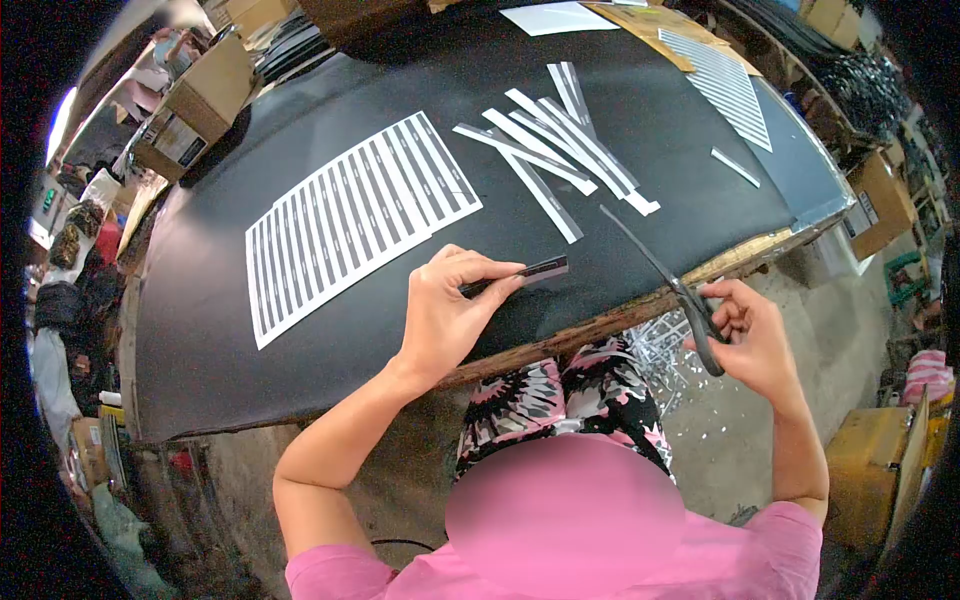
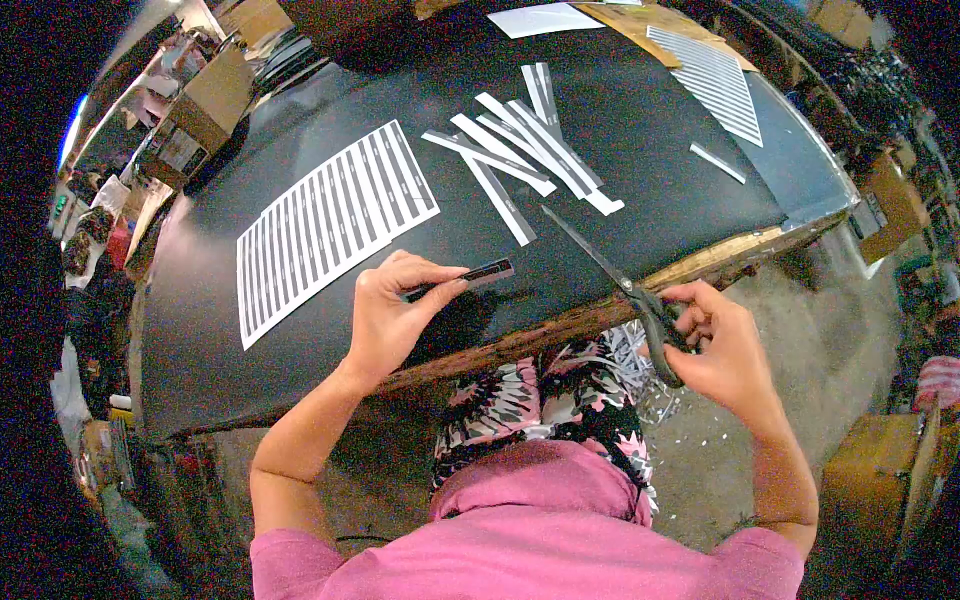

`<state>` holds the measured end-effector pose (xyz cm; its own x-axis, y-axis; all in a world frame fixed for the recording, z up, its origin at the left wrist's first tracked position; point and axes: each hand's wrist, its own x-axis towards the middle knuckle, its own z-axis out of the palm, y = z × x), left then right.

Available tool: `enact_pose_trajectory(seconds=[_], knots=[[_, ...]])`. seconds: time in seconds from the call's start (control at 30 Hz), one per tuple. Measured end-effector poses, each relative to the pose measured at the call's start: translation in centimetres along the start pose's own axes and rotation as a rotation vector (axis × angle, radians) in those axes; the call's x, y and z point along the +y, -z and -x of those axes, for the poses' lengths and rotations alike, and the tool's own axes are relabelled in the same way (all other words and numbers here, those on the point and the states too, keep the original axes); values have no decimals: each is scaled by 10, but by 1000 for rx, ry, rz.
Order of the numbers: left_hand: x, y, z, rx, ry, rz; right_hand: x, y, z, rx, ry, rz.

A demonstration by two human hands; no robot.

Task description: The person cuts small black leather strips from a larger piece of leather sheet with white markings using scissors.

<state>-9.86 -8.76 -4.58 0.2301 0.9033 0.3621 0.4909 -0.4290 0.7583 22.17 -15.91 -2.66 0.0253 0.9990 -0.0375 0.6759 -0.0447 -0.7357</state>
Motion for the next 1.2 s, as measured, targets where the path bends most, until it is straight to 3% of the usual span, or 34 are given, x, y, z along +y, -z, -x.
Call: enact_pose_trajectory(seconds=[0.07,0.17,0.23,0.73,0.9,1.1,1.17,1.2], knots=[[-2,0,-1,-19,42,41,-3,-6,5,-118,-77,-382],[-3,-1,0,19,-9,1,-3,-17,13,-135,-57,-461],[-5,-5,3,60,-167,-175,4,-21,15,-143,-35,-455],[-5,-10,7,62,-101,-209,9,-23,14,-134,-45,-512],[-4,-11,8,78,-141,-226,9,-28,21,-127,-112,-701],[-4,-10,7,67,-117,-169,4,-26,28,-190,-191,-692],[-4,-7,4,44,-101,-142,15,-42,33,-155,-89,-729],[-1,-3,2,-17,24,14,19,-48,37,-122,10,-765]])
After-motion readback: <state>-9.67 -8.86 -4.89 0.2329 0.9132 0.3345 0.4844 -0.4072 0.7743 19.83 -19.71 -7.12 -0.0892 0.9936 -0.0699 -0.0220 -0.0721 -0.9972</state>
